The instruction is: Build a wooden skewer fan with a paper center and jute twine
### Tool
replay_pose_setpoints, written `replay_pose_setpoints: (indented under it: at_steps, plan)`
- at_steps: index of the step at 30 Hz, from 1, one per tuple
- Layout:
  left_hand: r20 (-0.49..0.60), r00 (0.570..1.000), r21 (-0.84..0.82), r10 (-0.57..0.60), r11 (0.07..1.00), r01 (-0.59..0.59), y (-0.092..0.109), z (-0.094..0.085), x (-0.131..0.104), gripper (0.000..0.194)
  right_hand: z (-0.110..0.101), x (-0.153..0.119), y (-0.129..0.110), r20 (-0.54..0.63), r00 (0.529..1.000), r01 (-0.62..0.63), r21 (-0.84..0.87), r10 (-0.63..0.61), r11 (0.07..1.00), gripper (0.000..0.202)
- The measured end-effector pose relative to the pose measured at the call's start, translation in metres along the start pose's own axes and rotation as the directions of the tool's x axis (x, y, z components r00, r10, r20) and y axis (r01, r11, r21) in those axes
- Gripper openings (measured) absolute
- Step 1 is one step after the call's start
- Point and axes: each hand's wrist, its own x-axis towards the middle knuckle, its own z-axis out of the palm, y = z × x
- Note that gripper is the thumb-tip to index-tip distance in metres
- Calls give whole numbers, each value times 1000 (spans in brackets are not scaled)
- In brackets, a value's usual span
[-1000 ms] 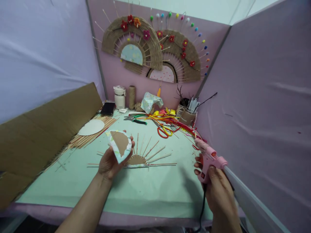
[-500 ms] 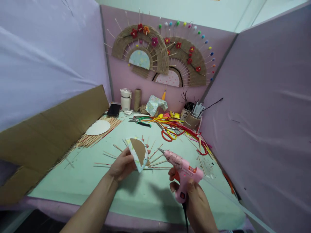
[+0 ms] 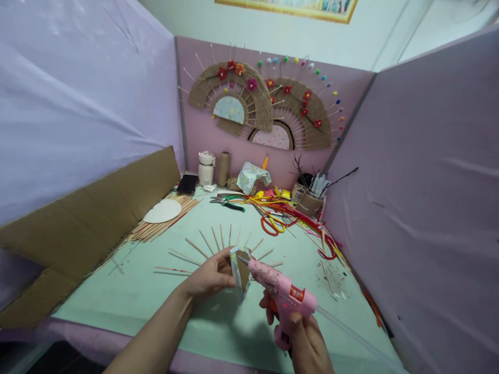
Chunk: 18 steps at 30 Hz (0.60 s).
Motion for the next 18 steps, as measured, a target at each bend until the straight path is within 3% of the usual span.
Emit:
replay_pose_setpoints:
  at_steps: [6, 18]
  plan:
    - [13, 999, 51, -39, 998, 38, -3, -5, 0, 69, 0, 5, 2, 37, 999, 7, -8, -7, 1000, 70]
    - [-1, 998, 80, -58, 995, 58, -3, -3, -1, 71, -1, 6, 1, -9, 1000, 21, -71, -22, 997, 70]
